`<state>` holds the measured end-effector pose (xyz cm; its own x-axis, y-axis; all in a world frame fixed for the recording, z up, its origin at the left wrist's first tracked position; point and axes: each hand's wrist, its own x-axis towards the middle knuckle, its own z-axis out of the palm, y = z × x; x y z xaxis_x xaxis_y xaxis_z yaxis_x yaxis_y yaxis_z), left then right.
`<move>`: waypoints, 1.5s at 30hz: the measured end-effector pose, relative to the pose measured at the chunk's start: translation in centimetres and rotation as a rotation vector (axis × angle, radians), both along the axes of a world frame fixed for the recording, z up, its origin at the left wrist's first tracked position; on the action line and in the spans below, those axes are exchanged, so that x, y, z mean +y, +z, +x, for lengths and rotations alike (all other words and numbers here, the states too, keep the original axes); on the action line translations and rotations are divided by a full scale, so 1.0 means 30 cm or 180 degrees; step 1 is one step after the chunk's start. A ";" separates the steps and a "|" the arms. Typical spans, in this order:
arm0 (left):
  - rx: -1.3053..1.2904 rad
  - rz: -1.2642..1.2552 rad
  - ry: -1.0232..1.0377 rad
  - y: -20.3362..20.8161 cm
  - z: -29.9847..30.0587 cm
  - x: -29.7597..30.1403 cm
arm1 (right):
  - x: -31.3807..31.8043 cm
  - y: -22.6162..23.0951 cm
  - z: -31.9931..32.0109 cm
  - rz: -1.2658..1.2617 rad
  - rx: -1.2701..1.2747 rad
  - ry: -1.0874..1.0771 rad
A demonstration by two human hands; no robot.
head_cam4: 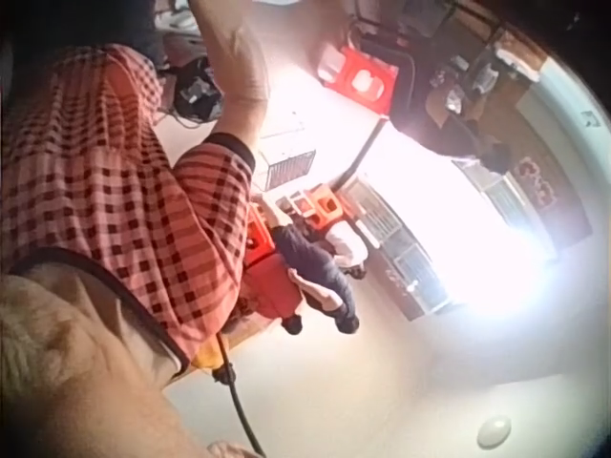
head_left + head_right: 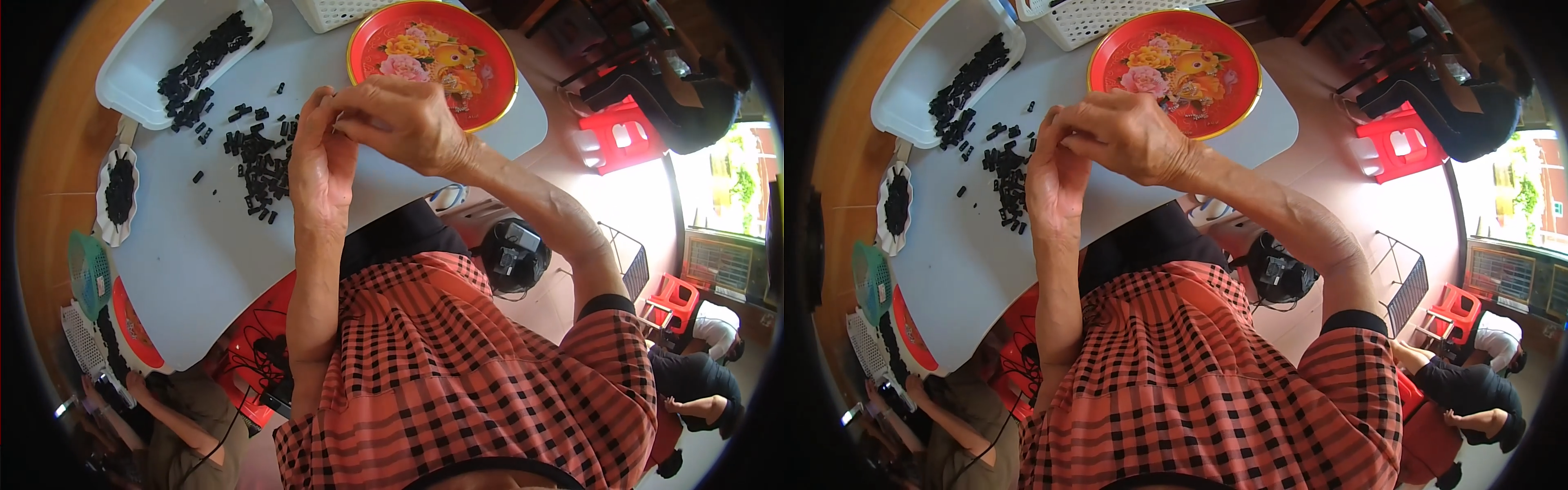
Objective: The person sorts small black mechanical or electronic components by hand, inspecting them one by one and placing them into a tray, a basket, and a plate on a workspace table.
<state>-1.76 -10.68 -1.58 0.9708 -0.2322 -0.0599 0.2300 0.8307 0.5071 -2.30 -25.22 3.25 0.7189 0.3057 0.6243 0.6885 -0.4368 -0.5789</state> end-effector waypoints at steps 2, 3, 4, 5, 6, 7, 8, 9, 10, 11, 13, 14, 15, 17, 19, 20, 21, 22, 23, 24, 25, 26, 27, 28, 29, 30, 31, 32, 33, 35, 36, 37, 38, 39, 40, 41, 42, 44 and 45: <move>-0.0029 -0.0118 -0.0062 -0.006 0.001 -0.002 | 0.006 -0.031 0.007 -0.0240 -0.0632 -0.0100; -0.0026 -0.0059 -0.0009 -0.008 0.002 -0.002 | -0.001 -0.035 0.004 -0.0301 -0.0488 -0.0115; -0.0021 0.0003 0.0047 -0.008 0.003 0.000 | -0.003 -0.035 0.005 -0.0280 -0.0487 -0.0109; -0.0021 0.0022 0.0052 -0.006 -0.001 0.001 | -0.006 -0.032 0.007 -0.0211 -0.0414 -0.0135; 0.0042 0.0106 0.0095 -0.001 -0.007 -0.002 | -0.007 -0.032 0.009 -0.0144 -0.0343 -0.0162; 0.0103 0.0188 0.0133 0.005 -0.011 -0.005 | -0.008 -0.038 0.013 -0.0131 -0.0346 -0.0166; 0.0098 0.0200 0.0127 0.009 -0.013 -0.006 | -0.008 -0.048 0.019 -0.0070 -0.0451 -0.0155; 0.0094 0.0333 0.0135 0.013 -0.013 -0.005 | -0.009 -0.054 0.021 -0.0012 -0.0557 -0.0146; 0.0091 0.0465 0.0142 0.029 -0.015 -0.008 | -0.013 -0.054 0.019 -0.0003 -0.0559 -0.0156; 0.0089 0.0474 0.0132 0.046 -0.024 -0.017 | -0.020 -0.052 0.017 0.0113 -0.0403 -0.0133; -0.0195 0.1606 0.0374 0.084 -0.055 -0.042 | -0.029 -0.042 0.014 0.0237 -0.0252 -0.0115; -0.0200 0.1615 0.0369 0.080 -0.063 -0.046 | -0.032 -0.034 0.013 0.0206 -0.0243 -0.0023; -0.0716 0.2246 0.0564 0.071 -0.069 -0.049 | -0.035 -0.026 0.013 0.0173 -0.0232 0.0069; -0.1158 0.2786 0.0777 0.073 -0.079 -0.060 | -0.036 -0.015 0.008 0.0225 0.0037 0.0126; -0.1214 0.3079 0.0626 0.077 -0.084 -0.032 | -0.040 -0.007 0.006 0.0277 0.0313 0.0199; -0.1263 0.3368 0.0484 0.076 -0.086 -0.018 | -0.043 -0.004 0.005 0.0307 0.0530 0.0270; -0.1254 0.3373 0.0487 0.073 -0.089 -0.012 | -0.046 -0.001 0.004 0.0336 0.0748 0.0344; -0.1255 0.3399 0.0473 0.069 -0.093 -0.007 | -0.048 0.006 0.002 0.0334 0.0752 0.0355; -0.1253 0.3424 0.0461 0.067 -0.098 -0.002 | -0.048 0.012 -0.002 0.0342 0.0946 0.0455; -0.1241 0.3423 0.0475 0.067 -0.103 0.004 | -0.046 0.015 -0.003 0.0347 0.1140 0.0557; -0.1274 0.3557 0.0462 0.070 -0.106 0.009 | -0.042 0.014 -0.001 0.0340 0.1140 0.0568; -0.1306 0.3690 0.0450 0.072 -0.109 0.014 | -0.037 0.013 0.002 0.0239 0.1109 0.0477; -0.1298 0.3683 0.0465 0.077 -0.111 0.018 | -0.032 0.012 0.005 0.0137 0.1076 0.0388; -0.1283 0.3697 0.0487 0.081 -0.114 0.021 | -0.028 0.012 0.009 0.0122 0.1078 0.0403; -0.1267 0.3709 0.0510 0.083 -0.115 0.026 | -0.024 0.012 0.013 0.0131 0.1115 0.0417; -0.1253 0.3698 0.0529 0.082 -0.114 0.032 | -0.021 0.012 0.017 0.0139 0.1153 0.0431; -0.1298 0.3722 0.0509 0.082 -0.112 0.038 | -0.019 0.011 0.021 0.0118 0.1155 0.0448; -0.1343 0.3745 0.0489 0.082 -0.111 0.045 | -0.016 0.007 0.025 0.0133 0.1239 0.0521; -0.1327 0.3731 0.0509 0.080 -0.110 0.052 | -0.014 0.007 0.028 0.0148 0.1324 0.0594; -0.1317 0.3793 0.0413 0.074 -0.111 0.067 | -0.013 0.019 0.028 0.0079 0.1496 0.0700; -0.1301 0.3780 0.0429 0.074 -0.112 0.070 | -0.009 0.024 0.029 0.0031 0.1664 0.0790; -0.1312 0.3725 0.0448 0.075 -0.115 0.074 | -0.001 0.026 0.029 0.0011 0.1671 0.0808; -0.1324 0.3670 0.0466 0.074 -0.117 0.078 | 0.007 0.027 0.029 0.0114 0.1815 0.0805; -0.1305 0.3662 0.0485 0.069 -0.114 0.088 | 0.016 0.028 0.028 0.0216 0.1960 0.0800; -0.1291 0.3711 0.0460 0.063 -0.104 0.098 | 0.022 0.029 0.029 0.0196 0.1962 0.0809; -0.1277 0.3761 0.0436 0.059 -0.097 0.105 | 0.028 0.027 0.029 0.0304 0.1980 0.0824; -0.1267 0.3748 0.0452 0.063 -0.096 0.109 | 0.035 0.027 0.030 0.0413 0.1999 0.0839; -0.1265 0.3852 0.0363 0.077 -0.103 0.112 | 0.046 0.026 0.027 0.0249 0.1903 0.0797; -0.1259 0.3843 0.0371 0.080 -0.107 0.111 | 0.051 0.028 0.026 0.0099 0.1802 0.0752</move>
<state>-4.96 -7.34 0.82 0.9816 -0.1450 0.1243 -0.1519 -0.1989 0.9682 -1.53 -23.69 4.08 0.8565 0.4850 0.1765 0.3465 -0.2870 -0.8930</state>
